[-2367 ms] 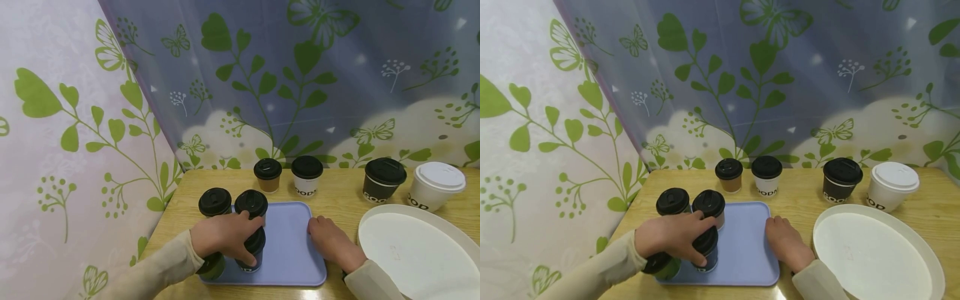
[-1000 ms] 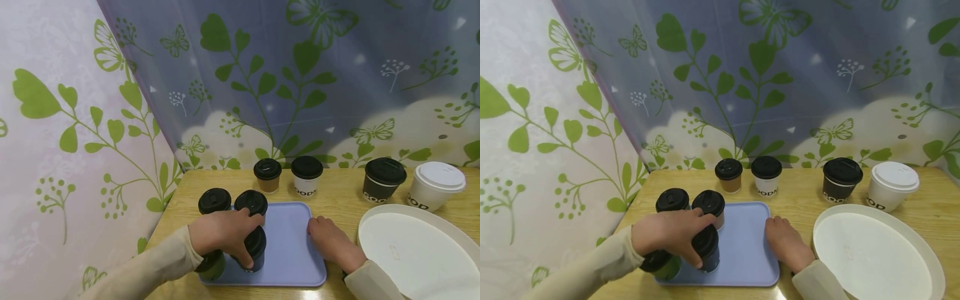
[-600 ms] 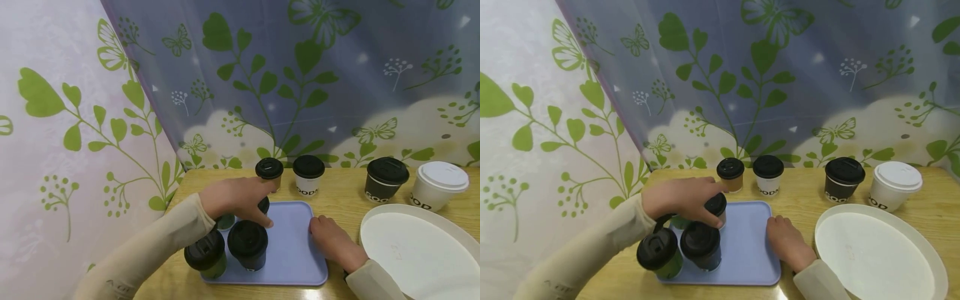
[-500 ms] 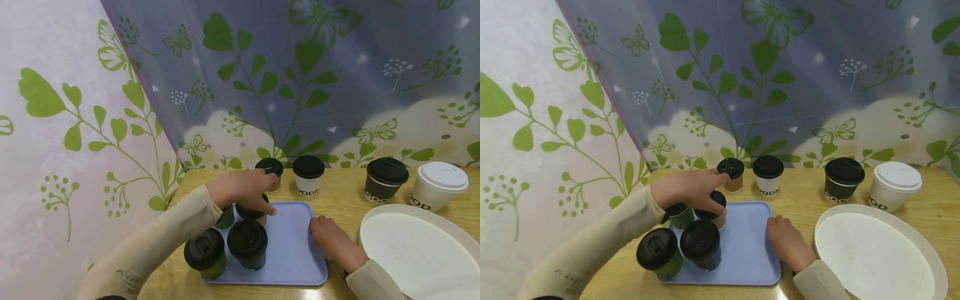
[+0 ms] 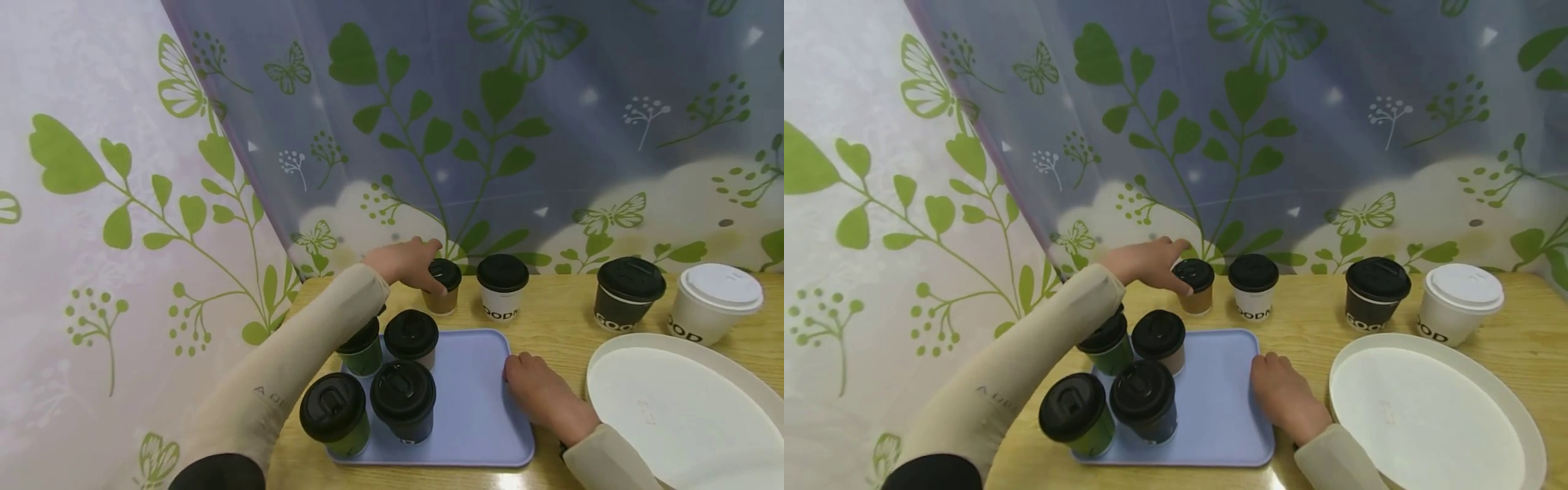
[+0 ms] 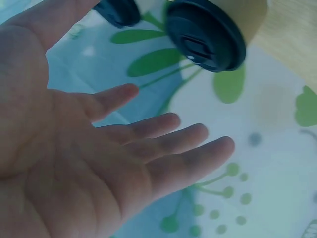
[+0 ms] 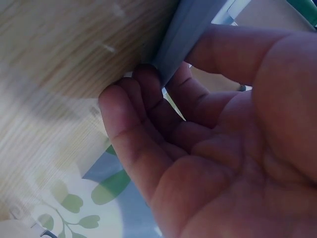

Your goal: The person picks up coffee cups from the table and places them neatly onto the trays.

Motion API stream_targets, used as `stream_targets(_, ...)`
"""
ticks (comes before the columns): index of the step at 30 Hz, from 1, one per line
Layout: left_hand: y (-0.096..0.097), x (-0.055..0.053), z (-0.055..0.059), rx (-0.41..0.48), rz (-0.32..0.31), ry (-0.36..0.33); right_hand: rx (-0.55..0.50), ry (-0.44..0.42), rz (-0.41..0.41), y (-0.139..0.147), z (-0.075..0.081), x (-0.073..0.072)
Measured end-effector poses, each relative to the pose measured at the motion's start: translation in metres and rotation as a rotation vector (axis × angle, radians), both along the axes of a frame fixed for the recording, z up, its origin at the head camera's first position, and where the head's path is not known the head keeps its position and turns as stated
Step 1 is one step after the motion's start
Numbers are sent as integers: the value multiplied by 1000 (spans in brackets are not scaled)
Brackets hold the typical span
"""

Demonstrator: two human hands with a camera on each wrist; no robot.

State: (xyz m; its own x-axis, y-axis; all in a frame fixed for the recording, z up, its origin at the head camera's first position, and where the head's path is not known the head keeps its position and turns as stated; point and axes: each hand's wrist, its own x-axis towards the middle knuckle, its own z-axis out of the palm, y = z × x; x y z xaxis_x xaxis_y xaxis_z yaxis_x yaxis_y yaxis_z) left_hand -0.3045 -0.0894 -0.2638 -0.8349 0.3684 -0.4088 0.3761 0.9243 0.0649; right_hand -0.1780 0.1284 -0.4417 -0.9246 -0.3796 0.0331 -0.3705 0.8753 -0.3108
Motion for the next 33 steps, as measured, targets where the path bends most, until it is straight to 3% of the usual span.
stream_targets(5,7,-17,-11,-42,39,7,5,9,3,0,-1,0)
stream_targets(10,13,-27,-18,-32,72,20,16,5,2,0,0,0)
stream_targets(17,19,-30,-30,-70,81,80,23,2,5,1,1,0)
stream_targets(33,25,-34,-41,-45,102,76,24,1,-12,-1,0,0)
